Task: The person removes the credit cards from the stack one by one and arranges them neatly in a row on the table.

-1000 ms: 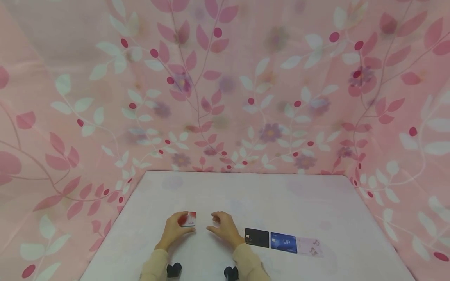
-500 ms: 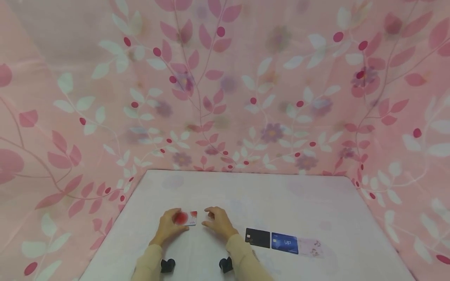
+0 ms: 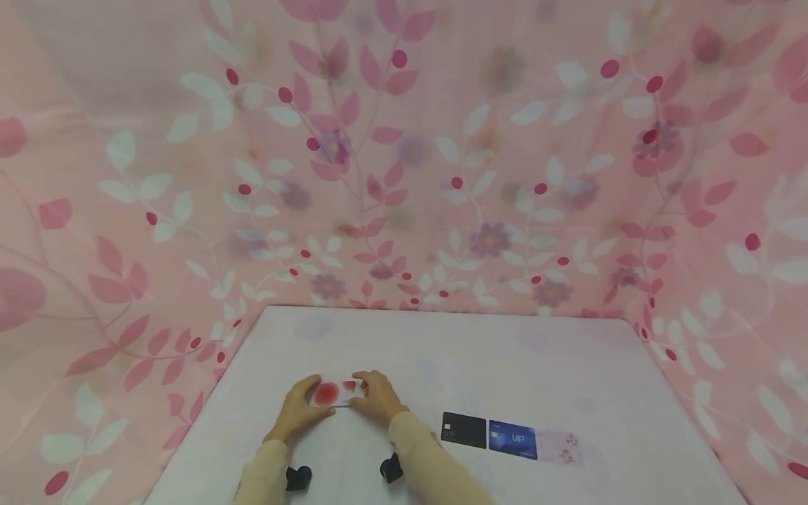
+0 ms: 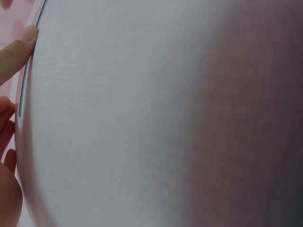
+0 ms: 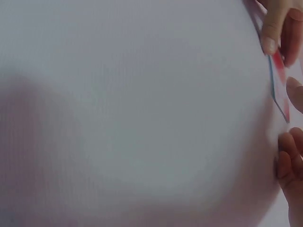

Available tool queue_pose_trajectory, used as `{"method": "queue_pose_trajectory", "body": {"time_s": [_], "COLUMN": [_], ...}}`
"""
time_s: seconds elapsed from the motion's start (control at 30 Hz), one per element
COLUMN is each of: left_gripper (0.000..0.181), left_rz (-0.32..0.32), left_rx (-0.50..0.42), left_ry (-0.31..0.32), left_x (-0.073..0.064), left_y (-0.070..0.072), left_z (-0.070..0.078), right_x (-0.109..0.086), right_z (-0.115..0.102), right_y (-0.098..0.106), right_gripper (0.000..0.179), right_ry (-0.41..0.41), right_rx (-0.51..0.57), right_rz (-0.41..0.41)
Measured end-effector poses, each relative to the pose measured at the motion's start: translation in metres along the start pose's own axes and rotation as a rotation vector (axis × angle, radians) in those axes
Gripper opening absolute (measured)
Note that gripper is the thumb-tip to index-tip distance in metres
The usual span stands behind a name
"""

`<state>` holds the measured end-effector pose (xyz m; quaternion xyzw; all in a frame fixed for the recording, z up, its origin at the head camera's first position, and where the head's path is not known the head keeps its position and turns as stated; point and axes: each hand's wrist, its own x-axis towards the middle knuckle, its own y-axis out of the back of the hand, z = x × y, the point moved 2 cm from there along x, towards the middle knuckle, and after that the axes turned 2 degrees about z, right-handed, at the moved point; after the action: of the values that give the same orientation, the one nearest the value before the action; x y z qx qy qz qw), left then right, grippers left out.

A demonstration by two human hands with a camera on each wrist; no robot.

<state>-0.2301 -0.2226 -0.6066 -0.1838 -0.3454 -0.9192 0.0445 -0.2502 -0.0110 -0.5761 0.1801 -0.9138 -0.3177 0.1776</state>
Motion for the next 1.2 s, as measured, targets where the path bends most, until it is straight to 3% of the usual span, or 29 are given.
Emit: {"method": "queue_pose_trajectory", "body": {"time_s": [0.2,0.4,0.53,0.63,0.77,1.03,1.2], "left_gripper": [0.078,0.076,0.069,0.064,0.060,0.059,0.060], "left_rz": [-0.029,-0.041,-0.028,-0.012,-0.007,-0.011,-0.016], "left_rx": [-0.025,-0.021,-0.026,-0.016,-0.007,-0.019,0.001], "left_ry": [0.061,0.079,0.042,0.006,-0.014,-0.017,-0.015], "left_x": [-0.003,-0.002,-0.003,-0.003,-0.002,-0.001,-0.001], "left_y": [0.001,0.006,0.006,0.006,0.006,0.008,0.006], "left_z": [0.001,0.004,0.004,0.002,0.002,0.006,0.004], "right_x": [0.004,0.011,0.013,0.016,0.020,0.023,0.023], "right_z": [-0.009,-0.022,-0.026,-0.025,-0.023,-0.018,-0.016], "right_y": [-0.012,-0.012,-0.014,-0.018,-0.020,-0.020,-0.022], "right_gripper": [0.056,0.057,0.056,0.054,0.050,0.043,0.043], "right_ry": [-0.064,-0.074,-0.062,-0.112,-0.180,-0.216,-0.210], "right_rx": [-0.132,-0.219,-0.259,-0.299,-0.318,-0.269,-0.223], "right_rz": [-0.076,-0.138,-0.156,-0.176,-0.196,-0.181,-0.128]}}
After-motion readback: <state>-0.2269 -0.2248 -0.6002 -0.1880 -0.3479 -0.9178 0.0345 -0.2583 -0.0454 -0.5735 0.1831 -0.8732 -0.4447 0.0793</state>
